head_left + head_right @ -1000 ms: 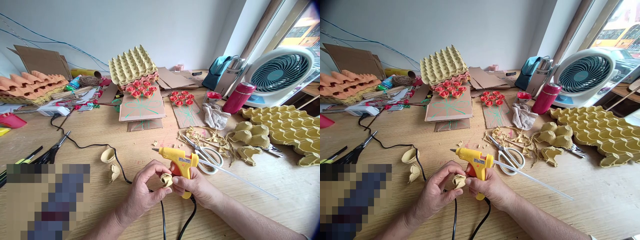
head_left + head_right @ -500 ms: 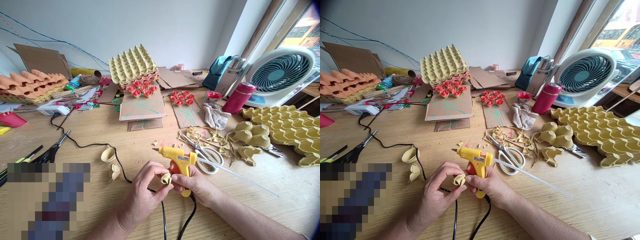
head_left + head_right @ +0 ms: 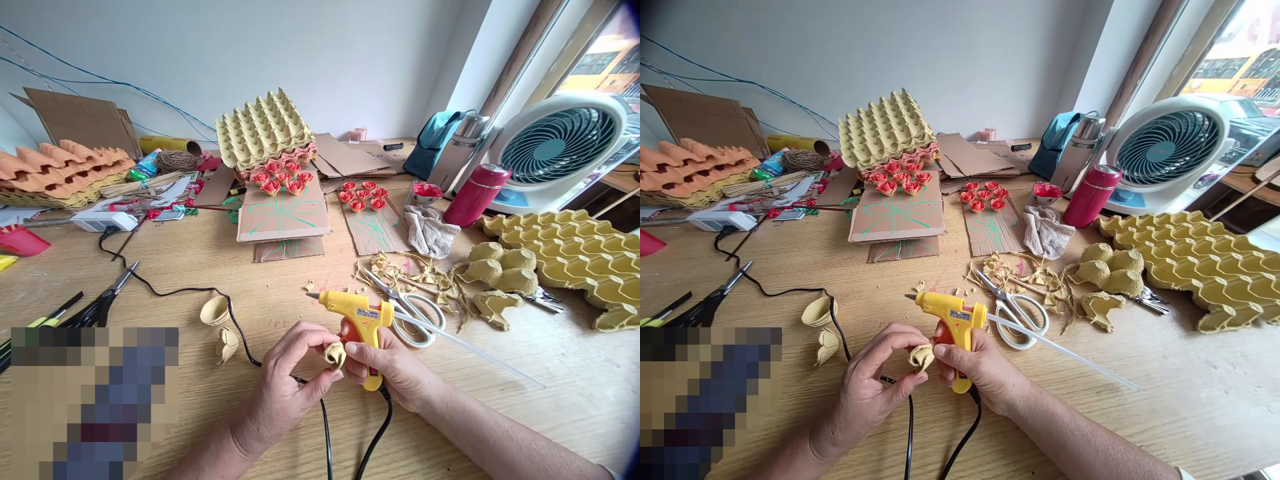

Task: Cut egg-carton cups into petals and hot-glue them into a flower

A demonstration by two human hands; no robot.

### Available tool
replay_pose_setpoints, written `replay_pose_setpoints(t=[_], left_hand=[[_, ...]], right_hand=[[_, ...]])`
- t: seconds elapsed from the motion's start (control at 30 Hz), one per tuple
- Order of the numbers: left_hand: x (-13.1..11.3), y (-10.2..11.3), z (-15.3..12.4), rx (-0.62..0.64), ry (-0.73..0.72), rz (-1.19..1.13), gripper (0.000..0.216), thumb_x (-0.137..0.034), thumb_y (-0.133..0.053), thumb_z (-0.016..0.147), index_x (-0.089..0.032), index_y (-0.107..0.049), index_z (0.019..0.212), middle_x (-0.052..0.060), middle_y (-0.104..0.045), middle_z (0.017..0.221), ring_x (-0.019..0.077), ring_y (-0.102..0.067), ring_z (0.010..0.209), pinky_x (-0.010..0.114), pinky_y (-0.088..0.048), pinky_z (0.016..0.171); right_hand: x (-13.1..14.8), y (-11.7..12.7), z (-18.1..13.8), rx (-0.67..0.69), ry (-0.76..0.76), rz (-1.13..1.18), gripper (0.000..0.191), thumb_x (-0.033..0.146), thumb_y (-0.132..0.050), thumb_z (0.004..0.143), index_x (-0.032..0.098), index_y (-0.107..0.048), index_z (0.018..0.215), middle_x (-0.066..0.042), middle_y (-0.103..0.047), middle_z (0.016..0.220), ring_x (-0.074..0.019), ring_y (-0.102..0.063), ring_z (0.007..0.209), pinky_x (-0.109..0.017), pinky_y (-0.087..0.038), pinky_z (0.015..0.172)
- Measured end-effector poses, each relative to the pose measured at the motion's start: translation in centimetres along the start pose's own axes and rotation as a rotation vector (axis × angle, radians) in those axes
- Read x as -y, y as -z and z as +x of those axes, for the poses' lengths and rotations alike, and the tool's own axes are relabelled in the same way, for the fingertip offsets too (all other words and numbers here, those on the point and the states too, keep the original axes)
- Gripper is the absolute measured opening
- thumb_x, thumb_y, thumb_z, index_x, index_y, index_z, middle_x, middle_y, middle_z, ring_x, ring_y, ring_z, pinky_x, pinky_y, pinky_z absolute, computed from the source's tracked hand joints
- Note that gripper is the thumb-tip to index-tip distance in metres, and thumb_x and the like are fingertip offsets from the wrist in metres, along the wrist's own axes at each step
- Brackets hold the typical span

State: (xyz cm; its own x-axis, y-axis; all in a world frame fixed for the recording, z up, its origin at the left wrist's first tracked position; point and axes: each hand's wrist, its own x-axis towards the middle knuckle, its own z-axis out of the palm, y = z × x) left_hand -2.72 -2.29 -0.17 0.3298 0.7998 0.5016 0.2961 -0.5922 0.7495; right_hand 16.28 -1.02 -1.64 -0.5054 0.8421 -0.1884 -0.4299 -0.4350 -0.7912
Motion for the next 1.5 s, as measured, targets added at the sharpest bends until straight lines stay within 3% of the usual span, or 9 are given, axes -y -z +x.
replay_pose_setpoints(t=[0.33,0.63,1.5], left_hand=[[-0.22,-0.06,0.13,-0.014,0.006,0.018,0.017,-0.019,-0.072,0.088,-0.023,-0.065,0.103,0.003,-0.069,0.091,0.0181,-0.066,0.085,0.028,-0.055,0.077],[-0.52,-0.19,0.26,-0.013,0.018,0.021,0.020,-0.010,-0.070,0.084,-0.023,-0.061,0.095,0.001,-0.066,0.088,0.0164,-0.064,0.082,0.026,-0.053,0.076],[-0.03,-0.36,-0.02,0.004,-0.055,0.032,0.022,-0.005,-0.066,0.081,-0.022,-0.058,0.093,-0.002,-0.060,0.087,0.0130,-0.059,0.083,0.023,-0.047,0.076]], right_hand=[[-0.28,0.15,-0.03,-0.002,0.002,-0.006,0.043,0.038,-0.089,0.071,0.018,-0.059,0.095,0.004,-0.059,0.074,-0.0054,-0.045,0.051,-0.021,-0.035,0.051],[-0.11,-0.08,-0.12,0.026,-0.009,0.003,0.045,0.038,-0.089,0.070,0.017,-0.058,0.095,0.005,-0.057,0.070,-0.0054,-0.044,0.051,-0.021,-0.034,0.050],[-0.52,-0.13,-0.20,0.095,0.010,0.070,0.036,0.030,-0.085,0.076,0.016,-0.059,0.096,0.004,-0.059,0.071,-0.0041,-0.043,0.052,-0.019,-0.033,0.050]])
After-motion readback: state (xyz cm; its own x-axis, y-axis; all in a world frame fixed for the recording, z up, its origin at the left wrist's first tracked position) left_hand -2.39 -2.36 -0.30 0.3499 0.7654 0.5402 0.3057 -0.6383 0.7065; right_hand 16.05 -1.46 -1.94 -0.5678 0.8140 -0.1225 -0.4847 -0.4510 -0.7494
